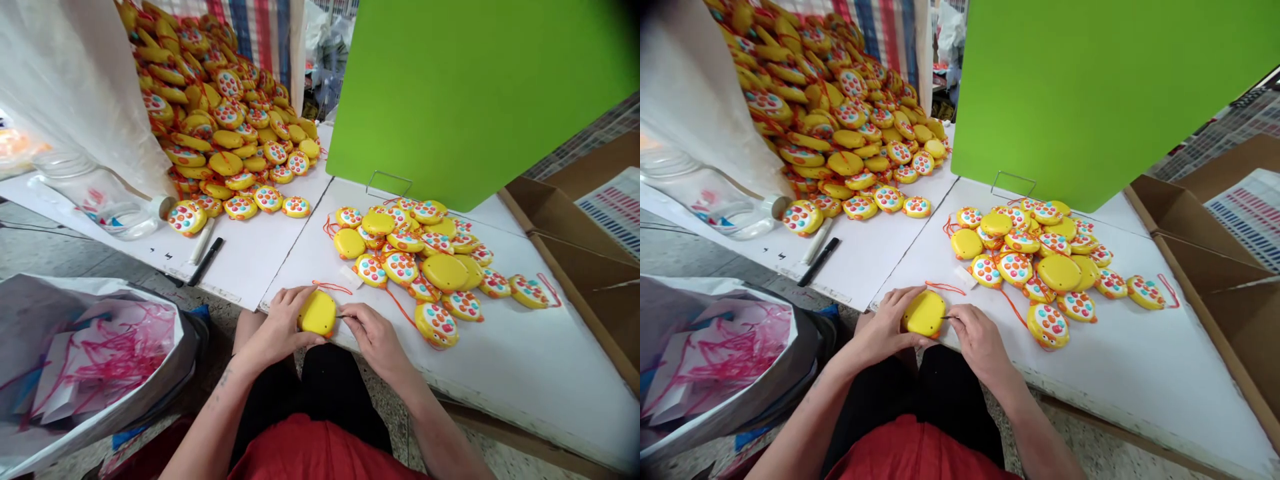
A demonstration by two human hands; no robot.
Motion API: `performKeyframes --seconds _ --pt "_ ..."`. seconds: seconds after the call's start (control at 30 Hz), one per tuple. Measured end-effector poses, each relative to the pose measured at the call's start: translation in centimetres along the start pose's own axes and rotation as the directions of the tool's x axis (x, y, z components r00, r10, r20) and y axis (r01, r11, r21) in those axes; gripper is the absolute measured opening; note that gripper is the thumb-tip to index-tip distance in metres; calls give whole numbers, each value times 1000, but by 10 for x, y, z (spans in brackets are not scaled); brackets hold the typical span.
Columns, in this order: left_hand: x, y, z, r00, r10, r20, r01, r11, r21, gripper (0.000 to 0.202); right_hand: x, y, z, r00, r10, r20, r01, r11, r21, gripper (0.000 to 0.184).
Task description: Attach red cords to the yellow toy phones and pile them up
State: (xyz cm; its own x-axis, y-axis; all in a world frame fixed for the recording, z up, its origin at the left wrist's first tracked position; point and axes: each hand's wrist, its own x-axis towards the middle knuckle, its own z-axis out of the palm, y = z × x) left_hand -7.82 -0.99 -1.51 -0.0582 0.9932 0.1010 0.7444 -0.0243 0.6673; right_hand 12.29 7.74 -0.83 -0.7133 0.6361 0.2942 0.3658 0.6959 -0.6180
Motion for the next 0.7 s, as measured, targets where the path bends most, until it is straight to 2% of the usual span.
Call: performKeyframes --seconds 0.07,0.13,0.27,0.33,0.43,0.57,0.7 --pt "-2 0 -6 993 75 93 -73 997 -28 80 3 0 -2 1000 -16 -15 17 999 36 16" --pt "-4 2 -3 992 85 97 -83 996 -32 85 6 1 -2 999 -32 -6 33 998 61 16" --pt "-5 7 17 996 -30 -90 28 999 -25 111 8 1 2 999 -32 44 28 994 103 16" --pt "-5 9 23 990 -64 -129 62 998 -19 103 7 2 3 999 -20 47 14 993 121 14" --pt "-4 11 24 993 -27 -111 29 999 15 84 5 4 2 999 -16 39 12 994 106 11" --pt "-3 12 24 992 -3 -122 10 998 56 83 5 4 1 998 -21 51 22 1000 -7 10" --pt "-2 12 32 982 -5 -190 17 998 63 83 6 -1 2 997 -66 37 70 991 -118 12"
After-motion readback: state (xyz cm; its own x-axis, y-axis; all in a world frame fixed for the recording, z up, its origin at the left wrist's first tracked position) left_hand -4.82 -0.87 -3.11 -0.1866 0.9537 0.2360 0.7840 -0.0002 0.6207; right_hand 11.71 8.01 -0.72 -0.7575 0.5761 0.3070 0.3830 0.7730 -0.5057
